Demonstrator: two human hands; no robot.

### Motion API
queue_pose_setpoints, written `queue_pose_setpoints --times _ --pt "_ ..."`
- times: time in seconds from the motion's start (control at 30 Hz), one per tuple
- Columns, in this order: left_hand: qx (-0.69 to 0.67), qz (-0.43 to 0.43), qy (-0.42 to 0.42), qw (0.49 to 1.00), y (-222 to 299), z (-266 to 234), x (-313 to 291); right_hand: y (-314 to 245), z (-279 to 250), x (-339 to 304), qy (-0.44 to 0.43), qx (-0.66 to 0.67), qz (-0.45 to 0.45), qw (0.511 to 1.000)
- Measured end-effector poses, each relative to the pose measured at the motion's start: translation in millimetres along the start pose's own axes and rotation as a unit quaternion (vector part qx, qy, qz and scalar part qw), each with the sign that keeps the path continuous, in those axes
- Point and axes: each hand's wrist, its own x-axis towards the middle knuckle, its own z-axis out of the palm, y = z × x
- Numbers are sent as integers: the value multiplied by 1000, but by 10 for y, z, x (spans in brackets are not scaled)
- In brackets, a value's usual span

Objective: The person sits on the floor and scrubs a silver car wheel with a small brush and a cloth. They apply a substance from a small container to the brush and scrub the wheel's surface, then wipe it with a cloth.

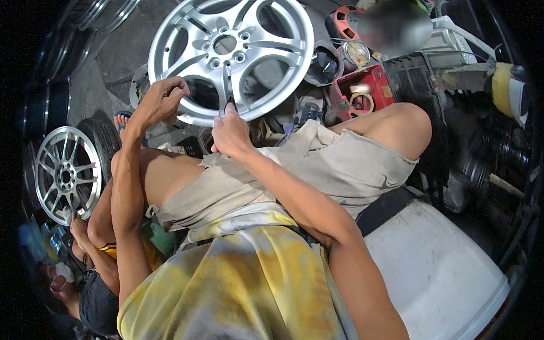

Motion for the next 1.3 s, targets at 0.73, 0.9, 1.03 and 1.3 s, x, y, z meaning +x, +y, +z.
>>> queue_pose_setpoints --times 0.73,0.9,1.03,1.3 --pt "2 -7 15 1000 169 -103 -49 -255 -198 36 -61 15 55 996" --pt "14 0 23 1000 65 -71 -70 -356 -234 -123 -72 4 42 997" --pt "-17 8 28 999 118 -63 -68 -265 -157 9 -25 -17 23 999" --pt "-18 -14 24 999 122 -88 -76 -235 -161 46 -38 -24 23 999"
